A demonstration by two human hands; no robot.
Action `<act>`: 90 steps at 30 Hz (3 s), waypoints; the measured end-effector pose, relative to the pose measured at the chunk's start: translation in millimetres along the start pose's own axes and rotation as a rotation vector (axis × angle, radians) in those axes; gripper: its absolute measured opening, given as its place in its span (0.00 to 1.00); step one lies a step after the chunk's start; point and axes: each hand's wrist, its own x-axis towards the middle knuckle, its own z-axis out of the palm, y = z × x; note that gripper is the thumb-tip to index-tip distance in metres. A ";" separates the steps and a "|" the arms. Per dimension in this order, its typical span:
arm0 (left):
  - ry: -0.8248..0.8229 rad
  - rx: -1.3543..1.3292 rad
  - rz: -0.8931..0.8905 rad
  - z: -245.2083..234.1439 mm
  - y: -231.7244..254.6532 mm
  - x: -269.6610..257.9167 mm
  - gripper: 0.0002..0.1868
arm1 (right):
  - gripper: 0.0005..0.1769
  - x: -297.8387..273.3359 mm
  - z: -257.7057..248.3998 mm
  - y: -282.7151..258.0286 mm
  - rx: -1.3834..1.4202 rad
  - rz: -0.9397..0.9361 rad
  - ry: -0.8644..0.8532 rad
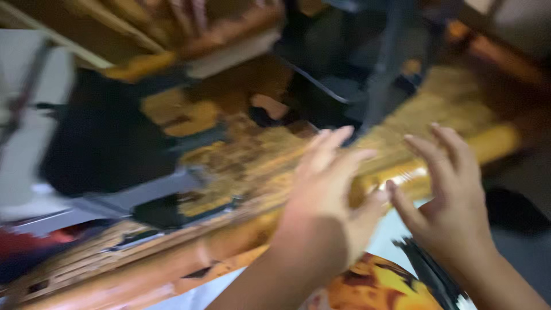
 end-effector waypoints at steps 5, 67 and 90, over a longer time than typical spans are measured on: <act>0.430 0.324 0.061 -133.9 -36.4 -20.0 0.16 | 0.30 59.2 19.9 -101.4 0.162 -0.350 -0.083; 0.947 0.214 -0.505 -232.4 -191.6 -94.5 0.10 | 0.47 131.3 213.6 -35.1 1.132 1.062 -0.550; 0.761 0.301 -0.015 -250.4 -171.5 -98.2 0.05 | 0.23 155.2 190.2 -88.1 1.494 0.705 -0.957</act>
